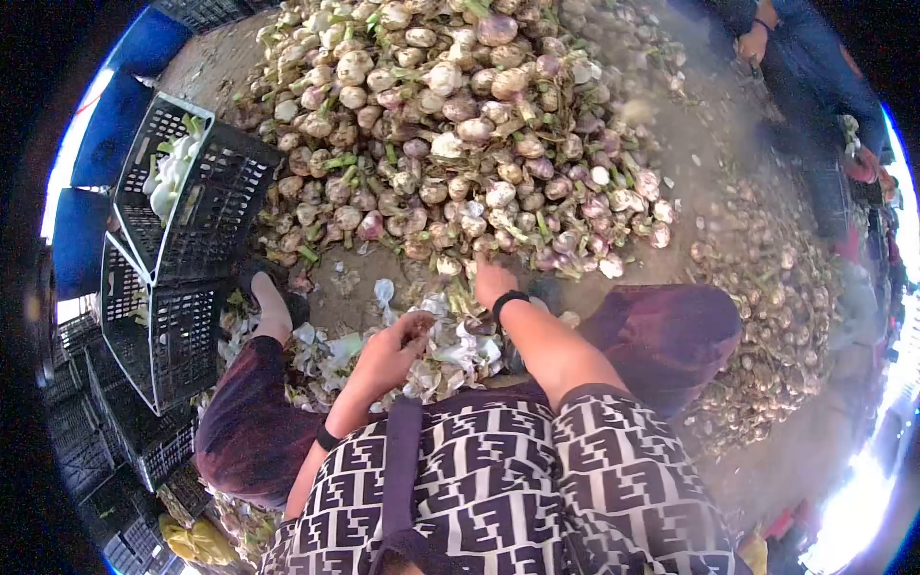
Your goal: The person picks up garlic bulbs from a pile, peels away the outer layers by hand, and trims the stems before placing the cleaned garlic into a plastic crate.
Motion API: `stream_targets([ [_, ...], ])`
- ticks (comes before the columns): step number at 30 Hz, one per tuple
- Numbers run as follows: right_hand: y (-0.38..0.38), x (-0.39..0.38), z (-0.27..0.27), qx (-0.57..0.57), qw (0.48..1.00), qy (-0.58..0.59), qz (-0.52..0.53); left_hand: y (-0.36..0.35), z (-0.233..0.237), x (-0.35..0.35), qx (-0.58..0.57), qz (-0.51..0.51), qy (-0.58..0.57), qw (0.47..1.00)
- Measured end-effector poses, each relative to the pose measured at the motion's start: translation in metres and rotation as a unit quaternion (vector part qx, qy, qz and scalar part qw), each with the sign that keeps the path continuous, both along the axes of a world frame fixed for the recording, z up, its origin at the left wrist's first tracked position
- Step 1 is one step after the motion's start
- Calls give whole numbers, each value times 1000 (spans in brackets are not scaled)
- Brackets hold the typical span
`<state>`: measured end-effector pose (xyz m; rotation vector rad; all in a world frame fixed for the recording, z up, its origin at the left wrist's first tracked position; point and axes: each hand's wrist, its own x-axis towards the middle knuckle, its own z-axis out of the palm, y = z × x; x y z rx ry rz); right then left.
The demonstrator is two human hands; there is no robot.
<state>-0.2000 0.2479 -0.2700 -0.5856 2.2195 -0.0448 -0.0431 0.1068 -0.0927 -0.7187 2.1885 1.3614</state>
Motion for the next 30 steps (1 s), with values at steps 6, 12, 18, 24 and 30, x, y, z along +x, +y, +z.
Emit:
stream_targets([
  [6,-12,-1,2,-144,865,-332,-347,2,-44,3,109,210,49,970],
  [12,-29,52,134,-499,803,-257,-202,3,-15,-6,439,382,80,809],
  [18,-26,42,175,-549,771,-251,-202,5,12,-3,345,359,245,832],
  [24,-32,48,218,-546,712,-319,-306,12,32,1,182,271,374,868],
  [30,-29,46,221,-510,826,-169,-171,10,40,15,219,272,369,861],
])
